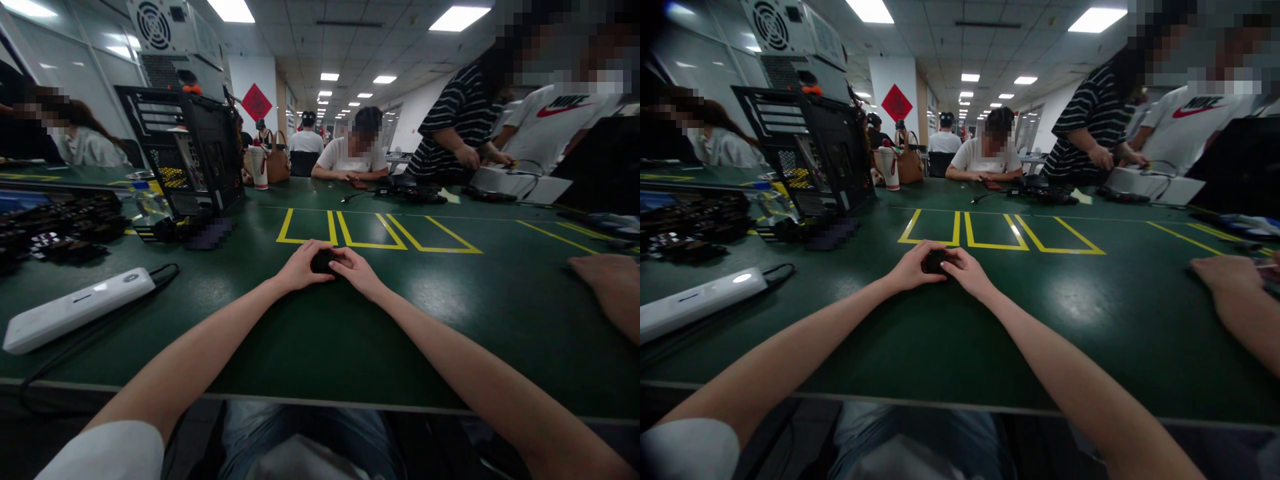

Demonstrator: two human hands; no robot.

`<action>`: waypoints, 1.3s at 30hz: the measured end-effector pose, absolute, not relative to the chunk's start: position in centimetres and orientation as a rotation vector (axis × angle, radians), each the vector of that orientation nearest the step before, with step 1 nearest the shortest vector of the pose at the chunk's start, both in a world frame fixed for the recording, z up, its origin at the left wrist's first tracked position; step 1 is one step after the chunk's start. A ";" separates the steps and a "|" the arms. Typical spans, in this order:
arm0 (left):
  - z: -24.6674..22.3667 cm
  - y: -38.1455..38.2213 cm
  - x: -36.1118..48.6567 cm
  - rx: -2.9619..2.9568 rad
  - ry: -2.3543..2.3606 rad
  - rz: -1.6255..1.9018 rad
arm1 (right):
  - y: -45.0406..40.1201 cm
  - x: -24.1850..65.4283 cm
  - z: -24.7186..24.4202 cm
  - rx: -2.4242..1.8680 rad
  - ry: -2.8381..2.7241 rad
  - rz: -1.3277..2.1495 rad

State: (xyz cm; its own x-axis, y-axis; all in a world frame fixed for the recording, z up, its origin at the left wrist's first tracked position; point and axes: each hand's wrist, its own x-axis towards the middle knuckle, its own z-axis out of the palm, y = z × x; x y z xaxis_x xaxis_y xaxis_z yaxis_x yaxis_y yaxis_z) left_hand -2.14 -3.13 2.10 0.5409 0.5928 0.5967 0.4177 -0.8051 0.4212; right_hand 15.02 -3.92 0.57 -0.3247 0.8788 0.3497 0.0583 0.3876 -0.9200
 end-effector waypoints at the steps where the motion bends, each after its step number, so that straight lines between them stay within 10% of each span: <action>1: 2.1 -3.1 -2.1 2.553 0.847 1.120 | -3.9 15.0 0.5 -0.811 -1.667 1.080; 39: 2.2 -3.2 -2.2 2.533 0.881 1.094 | -4.0 15.2 0.7 -0.816 -1.692 1.090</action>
State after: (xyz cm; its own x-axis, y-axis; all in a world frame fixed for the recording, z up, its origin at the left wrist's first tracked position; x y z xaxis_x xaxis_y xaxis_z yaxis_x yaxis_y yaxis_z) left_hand -2.18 -3.18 2.19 0.5366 0.6156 0.5771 0.4324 -0.7879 0.4384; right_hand 15.17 -4.03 0.67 -0.3444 0.8721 0.3476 0.0444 0.3849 -0.9219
